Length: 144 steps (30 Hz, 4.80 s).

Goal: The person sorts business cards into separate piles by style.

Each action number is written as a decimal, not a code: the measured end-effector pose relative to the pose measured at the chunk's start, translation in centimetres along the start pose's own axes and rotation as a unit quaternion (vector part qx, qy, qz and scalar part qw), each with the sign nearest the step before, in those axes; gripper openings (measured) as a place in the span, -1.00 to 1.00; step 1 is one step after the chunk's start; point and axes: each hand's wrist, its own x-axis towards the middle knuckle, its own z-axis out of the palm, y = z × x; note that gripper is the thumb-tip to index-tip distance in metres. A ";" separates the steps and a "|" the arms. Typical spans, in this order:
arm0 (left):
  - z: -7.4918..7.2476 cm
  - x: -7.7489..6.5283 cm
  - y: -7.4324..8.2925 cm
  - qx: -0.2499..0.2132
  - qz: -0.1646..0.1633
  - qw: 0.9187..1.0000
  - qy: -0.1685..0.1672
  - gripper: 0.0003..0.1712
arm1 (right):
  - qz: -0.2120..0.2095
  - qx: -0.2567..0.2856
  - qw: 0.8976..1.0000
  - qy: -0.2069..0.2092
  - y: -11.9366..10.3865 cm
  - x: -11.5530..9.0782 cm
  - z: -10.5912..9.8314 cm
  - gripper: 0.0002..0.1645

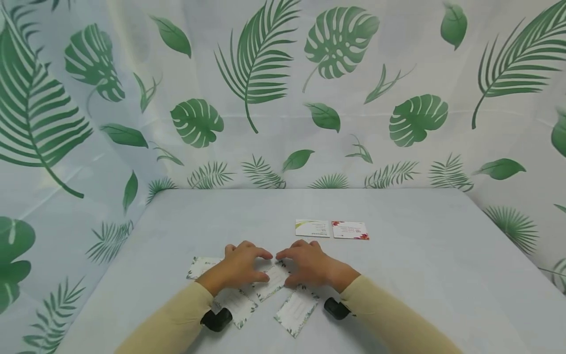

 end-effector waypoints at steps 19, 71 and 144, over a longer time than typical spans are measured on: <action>1.4 -0.6 -1.3 0.003 0.012 0.999 0.031 -0.42 | 0.020 -0.082 0.995 0.059 0.0 -0.6 0.6 -0.45; -0.6 0.5 -1.7 -0.046 -0.023 0.998 0.039 -0.48 | 0.026 -0.024 0.996 0.086 0.9 -0.1 0.1 -0.36; -1.9 6.3 -2.7 -0.038 -0.076 0.996 0.025 -0.31 | 0.131 0.027 0.988 0.072 2.3 1.9 -2.7 -0.33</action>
